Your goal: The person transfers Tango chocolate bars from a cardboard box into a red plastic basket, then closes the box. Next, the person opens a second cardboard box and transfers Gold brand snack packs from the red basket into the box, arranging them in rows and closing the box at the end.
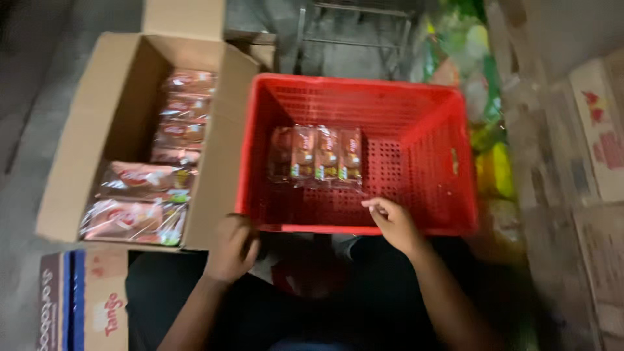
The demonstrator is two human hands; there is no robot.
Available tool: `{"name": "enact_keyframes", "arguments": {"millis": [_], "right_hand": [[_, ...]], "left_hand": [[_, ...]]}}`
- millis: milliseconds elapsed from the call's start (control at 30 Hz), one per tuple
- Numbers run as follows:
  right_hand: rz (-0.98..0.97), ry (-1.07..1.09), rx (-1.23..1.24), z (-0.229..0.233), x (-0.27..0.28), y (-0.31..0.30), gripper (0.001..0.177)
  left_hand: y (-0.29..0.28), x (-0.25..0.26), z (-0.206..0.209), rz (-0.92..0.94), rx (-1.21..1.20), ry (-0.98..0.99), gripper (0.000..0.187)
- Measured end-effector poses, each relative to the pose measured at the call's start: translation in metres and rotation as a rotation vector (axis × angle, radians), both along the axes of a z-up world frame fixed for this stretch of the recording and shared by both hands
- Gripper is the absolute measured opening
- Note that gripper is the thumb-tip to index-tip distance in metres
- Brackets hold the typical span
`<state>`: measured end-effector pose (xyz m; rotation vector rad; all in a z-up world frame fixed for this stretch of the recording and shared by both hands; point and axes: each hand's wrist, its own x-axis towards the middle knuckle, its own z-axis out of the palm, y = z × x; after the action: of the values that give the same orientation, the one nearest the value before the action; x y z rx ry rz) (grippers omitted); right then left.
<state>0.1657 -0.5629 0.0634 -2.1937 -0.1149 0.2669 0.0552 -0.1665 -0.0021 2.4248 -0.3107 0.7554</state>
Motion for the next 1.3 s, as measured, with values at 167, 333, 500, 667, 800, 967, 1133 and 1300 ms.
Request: {"name": "enact_keyframes", "arguments": {"millis": [167, 333, 500, 667, 800, 967, 1133, 1300], "right_hand": [[-0.115, 0.046, -0.044, -0.015, 0.02, -0.028, 0.02], [-0.042, 0.134, -0.013, -0.001, 0.044, -0.032, 0.022], [0.041, 0.132, -0.027, -0.011, 0.091, -0.014, 0.024], [0.102, 0.191, -0.116, -0.052, 0.148, 0.019, 0.023], [0.099, 0.315, -0.198, -0.077, 0.188, 0.063, 0.028], [0.062, 0.362, -0.386, -0.15, 0.208, 0.097, 0.086], [0.031, 0.302, -0.717, -0.194, 0.193, 0.097, 0.056], [-0.191, 0.557, -0.411, -0.205, 0.203, 0.094, 0.045]], "left_hand": [[-0.05, 0.071, 0.05, -0.195, 0.191, 0.612, 0.04], [-0.069, 0.104, 0.106, 0.003, 0.338, 1.162, 0.058], [-0.063, 0.107, 0.095, 0.031, 0.256, 1.149, 0.05], [-0.066, 0.109, 0.098, 0.082, 0.216, 1.187, 0.054], [-0.056, 0.098, 0.057, 0.122, 0.258, 1.172, 0.04], [-0.048, 0.089, 0.034, 0.135, 0.242, 1.074, 0.031], [-0.048, 0.089, 0.035, 0.039, 0.232, 1.074, 0.036], [-0.051, 0.091, 0.042, 0.073, 0.24, 1.13, 0.029]]}}
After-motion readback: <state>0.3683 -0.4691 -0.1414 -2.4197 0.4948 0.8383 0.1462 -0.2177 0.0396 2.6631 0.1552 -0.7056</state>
